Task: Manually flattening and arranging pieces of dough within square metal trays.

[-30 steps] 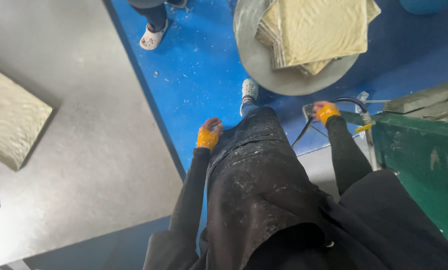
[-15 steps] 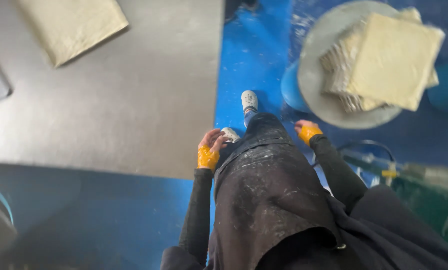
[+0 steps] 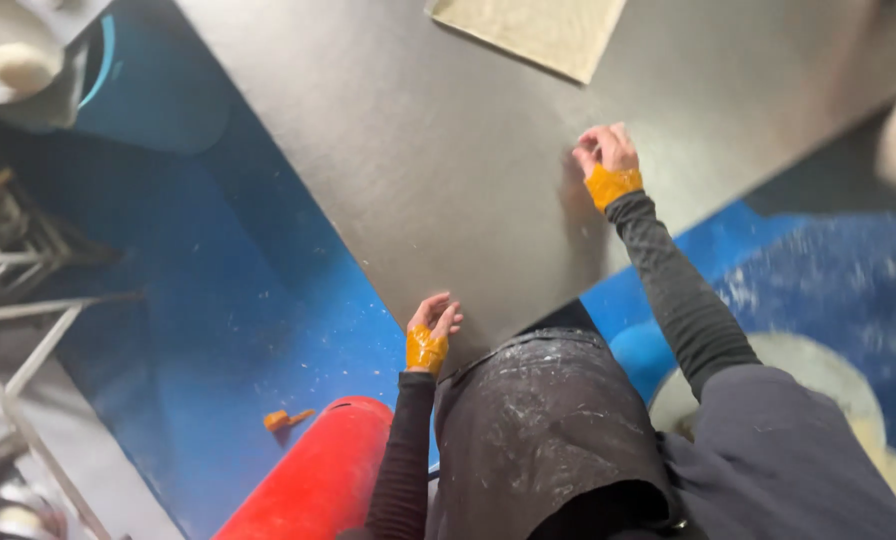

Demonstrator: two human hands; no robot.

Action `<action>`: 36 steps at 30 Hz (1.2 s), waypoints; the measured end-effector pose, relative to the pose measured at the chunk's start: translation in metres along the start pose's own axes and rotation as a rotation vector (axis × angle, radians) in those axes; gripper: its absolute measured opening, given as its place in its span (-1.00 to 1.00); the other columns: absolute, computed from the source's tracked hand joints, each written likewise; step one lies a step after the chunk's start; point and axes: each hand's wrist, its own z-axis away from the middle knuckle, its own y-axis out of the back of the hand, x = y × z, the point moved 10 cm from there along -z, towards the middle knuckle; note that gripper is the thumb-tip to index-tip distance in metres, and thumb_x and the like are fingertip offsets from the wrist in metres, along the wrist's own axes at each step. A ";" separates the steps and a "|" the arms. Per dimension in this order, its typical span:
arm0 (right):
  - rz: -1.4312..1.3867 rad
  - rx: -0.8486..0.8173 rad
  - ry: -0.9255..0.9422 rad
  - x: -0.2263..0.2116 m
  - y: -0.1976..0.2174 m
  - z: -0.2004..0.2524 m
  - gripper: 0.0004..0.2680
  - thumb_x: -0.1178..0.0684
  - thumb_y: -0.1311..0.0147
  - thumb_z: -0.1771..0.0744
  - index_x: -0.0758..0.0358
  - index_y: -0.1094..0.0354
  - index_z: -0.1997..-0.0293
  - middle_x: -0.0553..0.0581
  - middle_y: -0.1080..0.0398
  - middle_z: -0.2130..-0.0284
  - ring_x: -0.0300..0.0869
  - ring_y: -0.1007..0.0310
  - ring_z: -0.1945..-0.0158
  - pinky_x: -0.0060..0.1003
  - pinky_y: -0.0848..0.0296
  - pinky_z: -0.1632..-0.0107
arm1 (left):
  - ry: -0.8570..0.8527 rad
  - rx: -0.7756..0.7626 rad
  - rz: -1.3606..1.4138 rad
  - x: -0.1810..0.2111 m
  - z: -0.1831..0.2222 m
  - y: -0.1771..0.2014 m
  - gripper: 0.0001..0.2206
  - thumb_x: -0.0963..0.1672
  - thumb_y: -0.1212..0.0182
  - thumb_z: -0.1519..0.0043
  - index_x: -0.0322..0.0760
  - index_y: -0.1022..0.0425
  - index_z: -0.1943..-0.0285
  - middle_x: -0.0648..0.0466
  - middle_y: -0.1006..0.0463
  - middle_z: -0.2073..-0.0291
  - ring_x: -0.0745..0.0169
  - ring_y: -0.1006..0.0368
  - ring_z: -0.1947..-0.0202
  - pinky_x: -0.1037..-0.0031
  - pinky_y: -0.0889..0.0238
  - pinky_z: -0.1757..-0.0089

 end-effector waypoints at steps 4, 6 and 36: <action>-0.008 -0.047 0.033 0.034 -0.043 -0.103 -0.86 0.19 -0.23 -0.31 0.26 -0.35 0.11 0.18 -0.34 0.17 -0.04 -0.47 0.30 -0.16 -0.47 0.17 | -0.016 0.194 0.047 -0.002 0.004 0.008 -0.67 -0.18 -0.21 -0.28 -0.37 -0.41 -0.22 -0.07 -0.61 0.01 0.23 -0.60 0.16 0.47 -0.50 0.20; 0.251 -0.134 0.186 0.050 -0.076 -0.135 -0.86 0.13 -0.33 -0.31 0.19 -0.38 0.23 0.16 -0.38 0.29 0.08 -0.45 0.18 -0.06 -0.43 0.13 | 0.009 0.290 0.089 -0.001 0.008 0.005 -0.67 -0.18 -0.26 -0.26 -0.38 -0.42 -0.20 -0.08 -0.61 0.05 0.20 -0.59 0.19 0.46 -0.48 0.22; 0.228 -0.610 0.414 -0.126 0.000 0.210 -0.42 -0.18 -0.07 -0.29 0.28 -0.05 -0.45 0.32 -0.10 -0.40 0.20 -0.05 -0.46 0.07 -0.18 -0.33 | -0.528 0.162 -0.769 0.076 0.011 -0.053 -0.79 -0.20 -0.43 -0.04 -0.26 -0.49 0.21 -0.01 -0.49 0.37 0.00 -0.50 0.39 0.27 -0.37 0.32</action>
